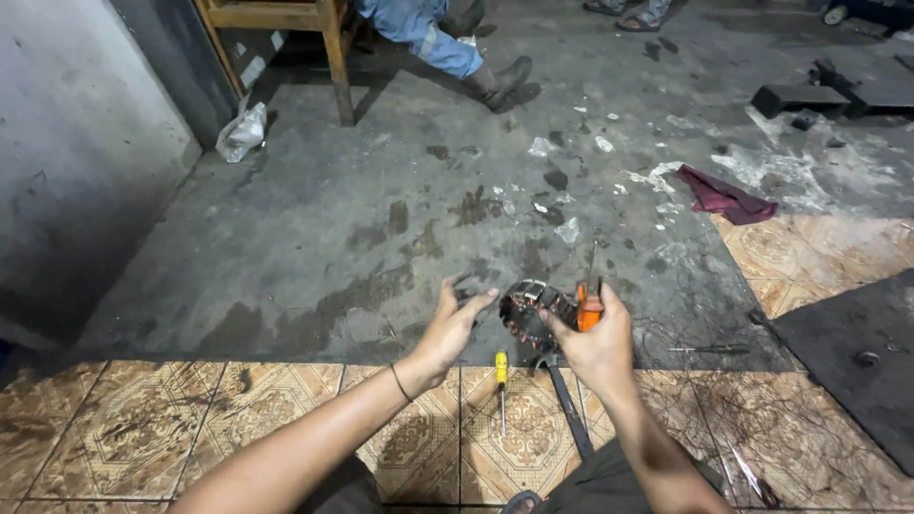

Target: Removing copper wire windings from an electric motor stator using pliers

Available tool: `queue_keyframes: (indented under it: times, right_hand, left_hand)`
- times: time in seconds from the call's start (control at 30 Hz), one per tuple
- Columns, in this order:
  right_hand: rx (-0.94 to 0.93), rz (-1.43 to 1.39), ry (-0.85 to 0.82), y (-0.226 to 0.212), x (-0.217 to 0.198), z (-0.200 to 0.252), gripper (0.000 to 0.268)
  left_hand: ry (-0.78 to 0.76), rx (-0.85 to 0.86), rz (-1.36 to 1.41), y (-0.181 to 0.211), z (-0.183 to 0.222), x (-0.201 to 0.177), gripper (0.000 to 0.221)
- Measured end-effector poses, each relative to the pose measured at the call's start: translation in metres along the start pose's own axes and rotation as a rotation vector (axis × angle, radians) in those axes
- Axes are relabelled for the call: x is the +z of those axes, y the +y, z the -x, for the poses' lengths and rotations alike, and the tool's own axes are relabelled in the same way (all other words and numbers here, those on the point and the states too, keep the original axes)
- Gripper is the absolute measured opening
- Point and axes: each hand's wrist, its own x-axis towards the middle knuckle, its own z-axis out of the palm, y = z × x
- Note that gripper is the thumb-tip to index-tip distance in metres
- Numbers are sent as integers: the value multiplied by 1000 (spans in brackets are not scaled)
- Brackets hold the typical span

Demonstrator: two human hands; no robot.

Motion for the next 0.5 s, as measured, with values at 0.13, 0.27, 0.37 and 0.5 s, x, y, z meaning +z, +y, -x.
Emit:
queue_keyframes:
  times: [0.13, 0.27, 0.37, 0.5]
  right_hand:
    - [-18, -12, 71, -5, 7, 0, 39]
    - [-52, -72, 118, -30, 16, 13, 36]
    - [-130, -84, 143, -38, 20, 23, 38]
    - [-227, -100, 158, -36, 25, 31, 35]
  left_hand:
    - [19, -90, 134, -13, 2, 7, 116]
    - [-31, -231, 331, -16, -4, 21, 107]
    - [-46, -267, 431, -34, -18, 25, 106]
    - [-54, -258, 485, -45, -22, 28, 106]
